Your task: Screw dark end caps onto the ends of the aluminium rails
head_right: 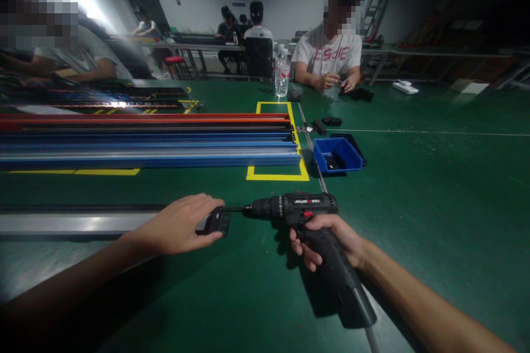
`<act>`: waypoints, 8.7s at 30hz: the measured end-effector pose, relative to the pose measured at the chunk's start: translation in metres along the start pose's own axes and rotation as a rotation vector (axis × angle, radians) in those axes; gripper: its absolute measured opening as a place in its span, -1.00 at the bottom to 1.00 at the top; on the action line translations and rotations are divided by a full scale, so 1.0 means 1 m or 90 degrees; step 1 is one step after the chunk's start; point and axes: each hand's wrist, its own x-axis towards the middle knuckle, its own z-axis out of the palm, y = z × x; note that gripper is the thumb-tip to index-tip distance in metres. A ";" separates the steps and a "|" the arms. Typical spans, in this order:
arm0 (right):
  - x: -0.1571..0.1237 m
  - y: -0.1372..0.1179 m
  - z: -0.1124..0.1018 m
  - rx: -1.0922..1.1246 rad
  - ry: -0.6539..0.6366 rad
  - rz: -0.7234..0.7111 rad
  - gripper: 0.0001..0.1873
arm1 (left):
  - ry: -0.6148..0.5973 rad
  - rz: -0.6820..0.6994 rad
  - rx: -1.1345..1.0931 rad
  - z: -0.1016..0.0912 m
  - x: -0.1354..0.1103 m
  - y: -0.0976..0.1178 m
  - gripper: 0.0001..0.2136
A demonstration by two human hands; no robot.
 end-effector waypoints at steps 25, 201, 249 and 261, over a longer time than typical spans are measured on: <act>0.000 0.001 0.000 0.003 0.003 0.003 -0.56 | 0.001 0.000 0.007 0.001 0.001 0.001 -0.48; 0.000 -0.001 0.000 0.046 0.001 0.006 -0.53 | 0.037 0.047 0.033 0.004 -0.001 0.000 -0.49; 0.000 -0.002 0.002 0.045 0.019 0.018 -0.54 | -0.004 0.018 0.014 -0.002 0.002 0.002 -0.49; 0.001 0.001 -0.002 0.023 0.043 0.004 -0.53 | 0.009 0.026 0.007 0.000 0.000 0.001 -0.49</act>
